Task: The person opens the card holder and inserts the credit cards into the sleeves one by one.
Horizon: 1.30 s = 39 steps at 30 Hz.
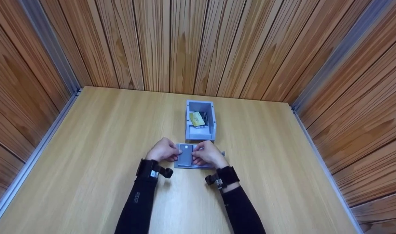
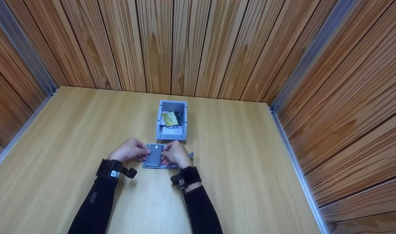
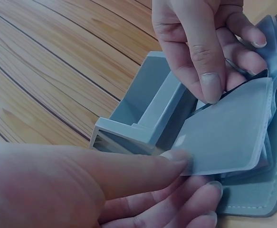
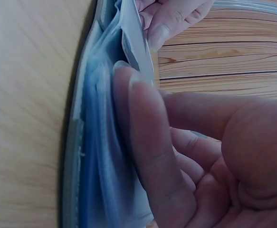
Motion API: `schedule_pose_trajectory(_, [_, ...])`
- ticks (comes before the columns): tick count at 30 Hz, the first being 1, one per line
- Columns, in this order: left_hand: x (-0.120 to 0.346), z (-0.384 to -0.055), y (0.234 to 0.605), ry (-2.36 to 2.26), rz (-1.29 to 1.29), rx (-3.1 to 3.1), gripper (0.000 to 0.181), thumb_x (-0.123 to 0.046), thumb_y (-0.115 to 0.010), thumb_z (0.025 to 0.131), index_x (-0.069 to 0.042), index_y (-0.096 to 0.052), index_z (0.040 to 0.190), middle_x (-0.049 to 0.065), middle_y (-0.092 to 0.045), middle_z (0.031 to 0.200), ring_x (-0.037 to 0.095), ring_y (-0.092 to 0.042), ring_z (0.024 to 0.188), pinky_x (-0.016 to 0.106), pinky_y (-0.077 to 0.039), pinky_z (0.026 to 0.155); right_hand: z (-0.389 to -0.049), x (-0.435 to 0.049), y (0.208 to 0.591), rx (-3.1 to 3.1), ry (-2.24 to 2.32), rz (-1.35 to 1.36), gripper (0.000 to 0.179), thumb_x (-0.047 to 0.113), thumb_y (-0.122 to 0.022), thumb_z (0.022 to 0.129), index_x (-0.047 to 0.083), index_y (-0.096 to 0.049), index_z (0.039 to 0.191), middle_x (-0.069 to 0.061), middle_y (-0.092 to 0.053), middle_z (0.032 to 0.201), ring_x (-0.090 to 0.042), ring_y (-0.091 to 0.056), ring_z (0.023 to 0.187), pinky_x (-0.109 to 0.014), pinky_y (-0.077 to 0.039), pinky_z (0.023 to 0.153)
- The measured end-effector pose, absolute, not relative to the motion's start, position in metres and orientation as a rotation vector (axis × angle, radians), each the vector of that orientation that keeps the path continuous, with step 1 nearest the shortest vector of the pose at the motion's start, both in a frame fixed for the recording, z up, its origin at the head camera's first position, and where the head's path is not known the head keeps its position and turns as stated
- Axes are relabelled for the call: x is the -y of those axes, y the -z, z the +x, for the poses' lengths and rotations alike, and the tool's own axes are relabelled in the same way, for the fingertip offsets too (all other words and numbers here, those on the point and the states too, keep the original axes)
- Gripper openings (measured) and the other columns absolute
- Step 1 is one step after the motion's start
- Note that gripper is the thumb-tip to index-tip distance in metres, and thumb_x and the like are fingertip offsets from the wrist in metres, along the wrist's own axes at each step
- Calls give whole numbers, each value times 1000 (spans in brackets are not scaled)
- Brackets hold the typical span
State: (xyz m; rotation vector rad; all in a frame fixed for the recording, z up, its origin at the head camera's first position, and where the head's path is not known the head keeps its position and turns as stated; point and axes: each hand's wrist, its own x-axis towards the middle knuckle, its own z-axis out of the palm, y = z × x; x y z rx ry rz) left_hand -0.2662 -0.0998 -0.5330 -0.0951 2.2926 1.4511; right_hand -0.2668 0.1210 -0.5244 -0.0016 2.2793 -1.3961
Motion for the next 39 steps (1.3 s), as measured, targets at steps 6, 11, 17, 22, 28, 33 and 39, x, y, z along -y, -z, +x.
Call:
schedule_pose_trajectory(6, [97, -267, 532, -1457, -115, -2316, 7, -6, -79, 97, 0, -80, 93, 3, -71, 73, 12, -67, 64, 22, -58, 61, -269, -126, 524, -2290, 1365, -39, 14, 1, -70, 102, -5, -78, 111, -10, -78, 80, -10, -71, 60, -22, -61, 56])
schedule_pose_trajectory(11, [98, -266, 530, -1461, -114, -2345, 6, -3, -80, 94, 2, -79, 90, 3, -71, 71, 11, -66, 60, 22, -57, 58, -270, -132, 520, -2299, 1349, -63, 15, 3, -67, 104, -5, -78, 111, -11, -80, 86, -10, -71, 62, -21, -61, 57])
schedule_pose_trajectory(17, [97, -267, 520, -1441, -123, -2465, 8, -6, -81, 92, 0, -80, 87, 1, -69, 69, 10, -63, 62, 21, -53, 58, -276, -145, 511, -2300, 1420, -62, 19, 6, -65, 106, -9, -73, 115, -12, -79, 86, -11, -72, 63, -25, -63, 60])
schedule_pose_trajectory(22, [95, -269, 510, -1407, -135, -2605, 8, -9, -77, 93, -3, -81, 89, 1, -70, 76, 13, -61, 67, 22, -46, 58, -279, -156, 502, -2333, 1483, -43, 23, 5, -64, 106, -13, -72, 118, -12, -79, 87, -10, -73, 65, -25, -65, 64])
schedule_pose_trajectory(28, [93, -268, 507, -1455, -110, -2672, 7, -10, -76, 96, -3, -79, 97, 7, -76, 88, 15, -66, 76, 24, -50, 64, -282, -166, 494, -2415, 1587, 57, 22, 5, -64, 106, -10, -71, 122, -16, -80, 93, -13, -76, 72, -32, -68, 75])
schedule_pose_trajectory(33, [90, -265, 507, -1505, -48, -2718, 15, -13, -75, 99, -3, -79, 109, 13, -79, 104, 22, -73, 92, 34, -60, 82, -286, -165, 487, -2635, 1637, 113, 20, 4, -65, 105, -7, -72, 120, -22, -79, 106, -21, -78, 87, -35, -68, 85])
schedule_pose_trajectory(39, [85, -261, 497, -1515, 7, -2758, 25, -13, -71, 101, -1, -77, 123, 14, -79, 114, 28, -75, 105, 44, -62, 95, -321, -141, 464, -2963, 1281, 34, 21, 10, -70, 102, -4, -75, 117, -23, -78, 115, -35, -76, 107, -44, -63, 97])
